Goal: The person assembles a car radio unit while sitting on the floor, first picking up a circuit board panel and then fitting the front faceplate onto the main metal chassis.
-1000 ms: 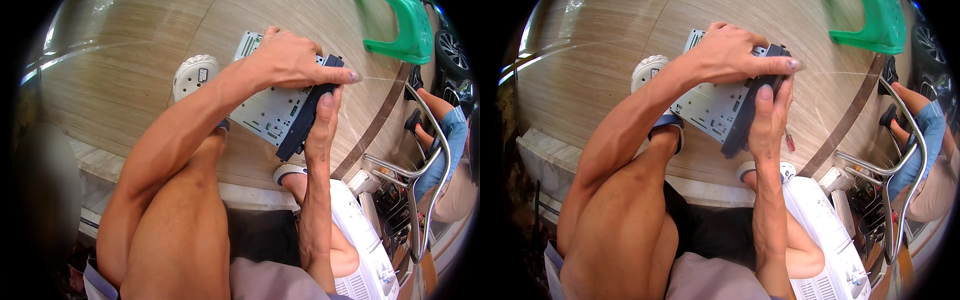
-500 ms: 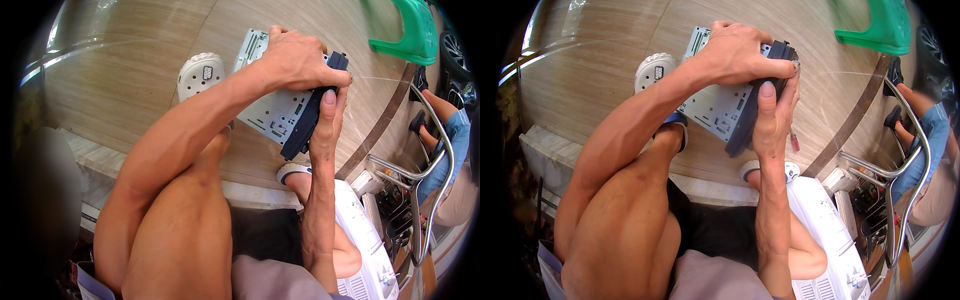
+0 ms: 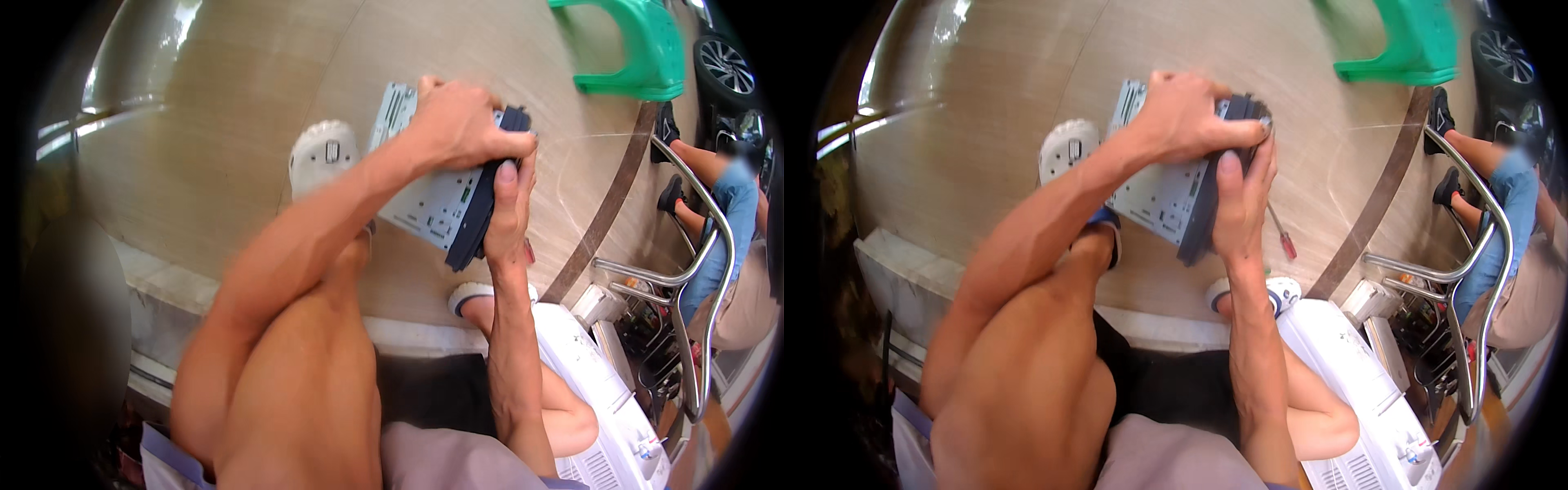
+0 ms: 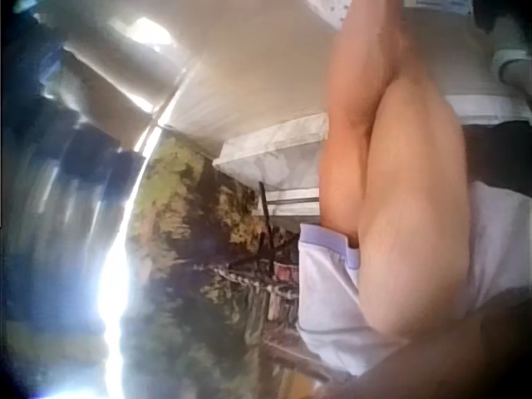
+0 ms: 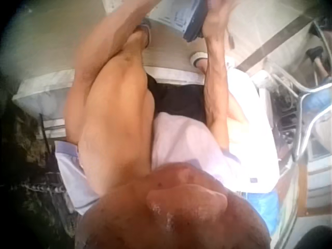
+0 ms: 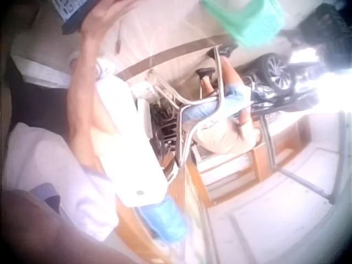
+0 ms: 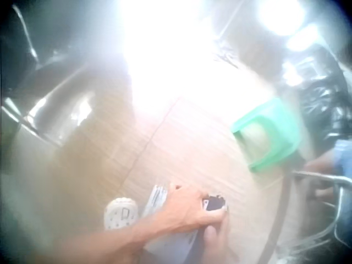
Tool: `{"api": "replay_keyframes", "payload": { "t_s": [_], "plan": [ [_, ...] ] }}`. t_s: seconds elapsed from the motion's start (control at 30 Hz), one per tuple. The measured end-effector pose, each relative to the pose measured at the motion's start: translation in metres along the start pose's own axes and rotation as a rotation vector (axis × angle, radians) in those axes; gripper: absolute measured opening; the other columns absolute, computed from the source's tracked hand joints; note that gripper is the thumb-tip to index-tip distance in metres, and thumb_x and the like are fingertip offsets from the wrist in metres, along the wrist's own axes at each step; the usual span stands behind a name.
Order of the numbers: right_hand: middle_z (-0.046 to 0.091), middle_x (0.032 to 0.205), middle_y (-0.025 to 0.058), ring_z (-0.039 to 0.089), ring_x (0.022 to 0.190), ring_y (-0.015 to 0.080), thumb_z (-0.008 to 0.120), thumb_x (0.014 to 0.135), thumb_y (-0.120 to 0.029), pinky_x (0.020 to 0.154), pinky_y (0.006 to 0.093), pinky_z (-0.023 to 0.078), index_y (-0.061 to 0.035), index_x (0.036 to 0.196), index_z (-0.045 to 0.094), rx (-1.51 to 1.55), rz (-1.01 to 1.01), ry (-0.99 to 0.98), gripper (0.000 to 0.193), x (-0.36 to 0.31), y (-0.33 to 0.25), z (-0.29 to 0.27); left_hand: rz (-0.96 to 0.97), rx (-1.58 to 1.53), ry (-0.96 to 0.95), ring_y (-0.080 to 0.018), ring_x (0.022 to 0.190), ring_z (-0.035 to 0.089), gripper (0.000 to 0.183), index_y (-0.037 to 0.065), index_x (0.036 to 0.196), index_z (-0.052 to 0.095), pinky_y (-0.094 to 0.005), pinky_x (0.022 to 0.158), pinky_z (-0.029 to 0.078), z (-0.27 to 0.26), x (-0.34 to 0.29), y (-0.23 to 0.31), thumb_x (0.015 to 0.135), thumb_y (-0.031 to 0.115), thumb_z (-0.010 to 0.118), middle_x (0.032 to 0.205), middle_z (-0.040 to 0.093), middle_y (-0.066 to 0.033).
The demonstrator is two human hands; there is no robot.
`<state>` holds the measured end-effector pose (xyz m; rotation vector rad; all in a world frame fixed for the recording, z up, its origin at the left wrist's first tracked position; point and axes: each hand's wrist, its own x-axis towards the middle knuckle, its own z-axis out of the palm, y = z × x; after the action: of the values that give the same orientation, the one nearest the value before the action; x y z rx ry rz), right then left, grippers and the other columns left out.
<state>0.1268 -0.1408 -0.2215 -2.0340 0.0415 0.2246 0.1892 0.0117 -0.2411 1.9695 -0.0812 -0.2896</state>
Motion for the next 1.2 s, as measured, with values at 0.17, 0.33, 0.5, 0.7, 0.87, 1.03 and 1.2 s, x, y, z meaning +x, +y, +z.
{"api": "replay_keyframes", "payload": {
  "t_s": [0.17, 0.33, 0.5, 0.7, 0.87, 1.03, 1.2],
  "plan": [
    [0.016, 0.168, 0.0321, 0.015, 0.157, 0.0441, 0.049, 0.101, -0.062, 0.129, 0.0479, 0.010, 0.0087, 0.162, 0.016, -0.081, 0.047, 0.011, 0.099, -0.007, 0.020, 0.005, 0.168, 0.088, 0.179, -0.0370, 0.091, 0.069, 0.065, 0.006, 0.091, 0.081, -0.0502, 0.093, 0.039, 0.009, 0.007, -0.021, 0.077, 0.067, 0.063, 0.087, 0.074, -0.0212],
    [0.033, 0.163, 0.0244, 0.027, 0.153, 0.0350, 0.044, 0.108, -0.055, 0.126, 0.0421, 0.021, 0.0050, 0.159, 0.030, 0.131, 0.142, 0.052, 0.080, -0.012, 0.053, 0.002, 0.073, 0.073, 0.002, -0.0325, 0.112, 0.064, 0.059, 0.016, 0.113, 0.081, -0.0469, 0.107, 0.032, -0.002, -0.012, -0.007, 0.082, 0.063, 0.064, 0.108, 0.077, -0.0155],
    [0.056, 0.149, 0.0151, 0.053, 0.136, 0.0260, 0.040, 0.112, -0.050, 0.116, 0.0394, 0.042, -0.0022, 0.154, 0.045, 0.728, 0.478, -0.040, 0.064, 0.013, 0.082, 0.008, 0.070, 0.195, 0.069, -0.0320, 0.101, 0.068, 0.063, 0.011, 0.107, 0.081, -0.0463, 0.101, 0.036, 0.006, -0.022, -0.031, 0.084, 0.067, 0.064, 0.097, 0.076, -0.0165],
    [0.067, 0.133, 0.0125, 0.066, 0.120, 0.0244, 0.040, 0.110, -0.057, 0.106, 0.0399, 0.054, -0.0057, 0.147, 0.053, 1.007, 0.658, -0.176, 0.064, 0.015, 0.090, 0.006, 0.063, 0.121, 0.064, -0.0327, 0.103, 0.068, 0.062, 0.011, 0.112, 0.079, -0.0442, 0.101, 0.035, -0.008, -0.014, -0.014, 0.085, 0.064, 0.066, 0.098, 0.076, -0.0161],
    [0.070, 0.128, 0.0101, 0.069, 0.112, 0.0225, 0.039, 0.103, -0.072, 0.099, 0.0388, 0.057, -0.0073, 0.143, 0.057, 0.911, 0.604, -0.165, 0.079, 0.025, 0.088, 0.011, 0.084, 0.104, 0.113, -0.0325, 0.103, 0.068, 0.058, 0.011, 0.109, 0.080, -0.0441, 0.100, 0.036, -0.008, -0.009, -0.013, 0.085, 0.061, 0.066, 0.099, 0.076, -0.0161],
    [0.073, 0.119, 0.0085, 0.070, 0.104, 0.0200, 0.039, 0.102, -0.073, 0.095, 0.0376, 0.058, -0.0084, 0.137, 0.062, 0.802, 0.597, -0.094, 0.077, 0.027, 0.097, 0.013, 0.036, 0.043, 0.128, -0.0346, 0.110, 0.061, 0.064, 0.007, 0.100, 0.079, -0.0427, 0.103, 0.034, -0.009, -0.013, -0.013, 0.083, 0.067, 0.066, 0.102, 0.073, -0.0192],
    [0.075, 0.113, 0.0086, 0.072, 0.099, 0.0196, 0.038, 0.104, -0.071, 0.091, 0.0375, 0.060, -0.0085, 0.135, 0.064, 0.750, 0.647, -0.088, 0.074, 0.033, 0.102, 0.014, 0.044, 0.064, 0.071, -0.0325, 0.098, 0.064, 0.063, 0.007, 0.096, 0.079, -0.0426, 0.100, 0.036, -0.001, -0.007, -0.023, 0.083, 0.067, 0.066, 0.093, 0.074, -0.0164]
  ]
}}
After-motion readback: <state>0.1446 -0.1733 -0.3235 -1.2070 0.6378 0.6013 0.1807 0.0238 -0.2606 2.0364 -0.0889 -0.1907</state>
